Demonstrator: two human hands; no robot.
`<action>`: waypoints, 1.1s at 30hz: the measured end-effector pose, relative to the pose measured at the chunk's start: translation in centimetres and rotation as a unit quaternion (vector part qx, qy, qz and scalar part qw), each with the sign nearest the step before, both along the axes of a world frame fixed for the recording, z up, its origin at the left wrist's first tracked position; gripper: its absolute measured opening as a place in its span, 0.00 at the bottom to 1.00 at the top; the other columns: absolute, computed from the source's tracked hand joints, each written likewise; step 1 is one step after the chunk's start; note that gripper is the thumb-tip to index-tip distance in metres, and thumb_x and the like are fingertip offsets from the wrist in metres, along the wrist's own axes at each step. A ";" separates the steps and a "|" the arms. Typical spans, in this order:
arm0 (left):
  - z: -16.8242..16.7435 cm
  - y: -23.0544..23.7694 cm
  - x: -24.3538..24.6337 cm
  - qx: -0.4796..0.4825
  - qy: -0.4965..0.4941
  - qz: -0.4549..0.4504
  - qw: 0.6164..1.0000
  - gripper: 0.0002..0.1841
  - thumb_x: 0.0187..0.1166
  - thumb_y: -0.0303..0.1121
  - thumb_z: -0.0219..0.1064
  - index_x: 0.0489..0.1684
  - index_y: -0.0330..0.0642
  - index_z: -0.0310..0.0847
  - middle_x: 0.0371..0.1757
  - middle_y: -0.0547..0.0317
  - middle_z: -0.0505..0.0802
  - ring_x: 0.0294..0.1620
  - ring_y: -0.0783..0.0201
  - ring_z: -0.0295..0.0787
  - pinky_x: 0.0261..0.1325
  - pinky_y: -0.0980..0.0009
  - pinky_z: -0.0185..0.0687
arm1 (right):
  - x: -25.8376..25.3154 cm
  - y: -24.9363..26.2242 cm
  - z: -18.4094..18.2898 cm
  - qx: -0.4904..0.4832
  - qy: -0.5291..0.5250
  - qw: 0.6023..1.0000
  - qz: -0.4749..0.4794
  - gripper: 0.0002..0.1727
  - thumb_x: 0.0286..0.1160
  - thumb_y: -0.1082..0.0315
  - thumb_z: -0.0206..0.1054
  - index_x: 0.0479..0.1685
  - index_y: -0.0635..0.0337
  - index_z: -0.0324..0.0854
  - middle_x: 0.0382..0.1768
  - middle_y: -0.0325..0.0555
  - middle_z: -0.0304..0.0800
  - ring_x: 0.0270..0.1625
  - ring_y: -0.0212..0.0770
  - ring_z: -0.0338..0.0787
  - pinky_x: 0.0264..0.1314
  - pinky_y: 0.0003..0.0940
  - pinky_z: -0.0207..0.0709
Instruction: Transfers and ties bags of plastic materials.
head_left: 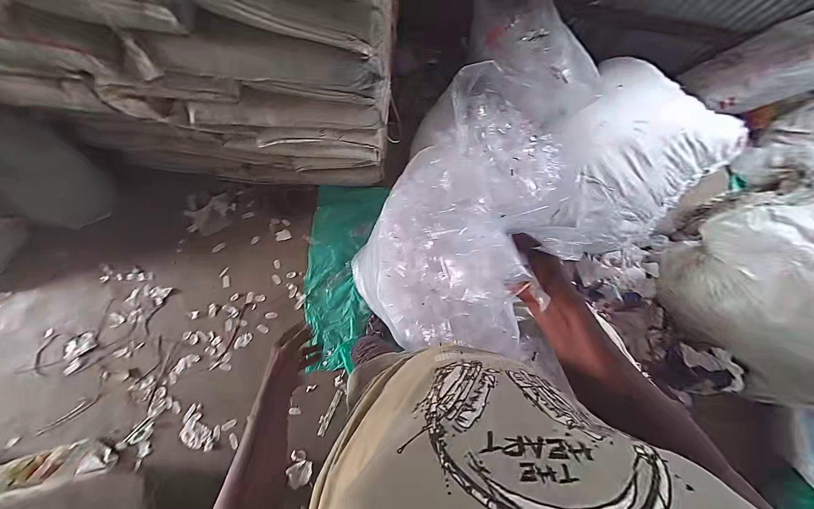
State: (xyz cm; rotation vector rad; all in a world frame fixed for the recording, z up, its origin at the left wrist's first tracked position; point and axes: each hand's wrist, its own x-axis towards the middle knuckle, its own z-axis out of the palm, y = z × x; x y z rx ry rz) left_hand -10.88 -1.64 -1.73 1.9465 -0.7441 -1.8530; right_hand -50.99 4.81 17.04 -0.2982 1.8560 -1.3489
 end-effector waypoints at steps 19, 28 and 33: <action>10.9 -3.2 -25.6 -0.198 0.143 -0.319 0.916 0.09 0.87 0.30 0.65 0.51 0.33 0.85 0.27 0.57 0.87 0.14 0.72 0.75 0.20 0.77 0.75 | -1.8 4.6 -3.5 -0.005 -0.075 0.997 0.018 0.10 0.87 0.64 0.64 0.56 0.58 0.85 0.40 0.38 0.90 0.41 0.29 0.89 0.45 0.25 0.85; 7.3 -4.7 -26.2 -0.186 0.127 -0.251 0.941 0.12 0.90 0.34 0.60 0.59 0.34 0.78 0.41 0.46 0.94 0.25 0.59 0.93 0.30 0.61 0.94 | -2.1 3.1 -4.9 -0.013 -0.031 0.999 -0.041 0.16 0.73 0.69 0.76 0.58 0.55 0.83 0.42 0.39 0.91 0.40 0.32 0.90 0.42 0.30 0.87; 10.9 -5.5 -27.3 -0.155 0.068 -0.230 0.958 0.12 0.93 0.27 0.53 0.63 0.29 0.74 0.45 0.44 0.90 0.26 0.61 0.91 0.33 0.65 0.92 | -2.7 2.5 -5.0 -0.032 -0.031 0.996 -0.081 0.15 0.70 0.77 0.73 0.54 0.57 0.81 0.40 0.41 0.90 0.39 0.34 0.90 0.42 0.33 0.87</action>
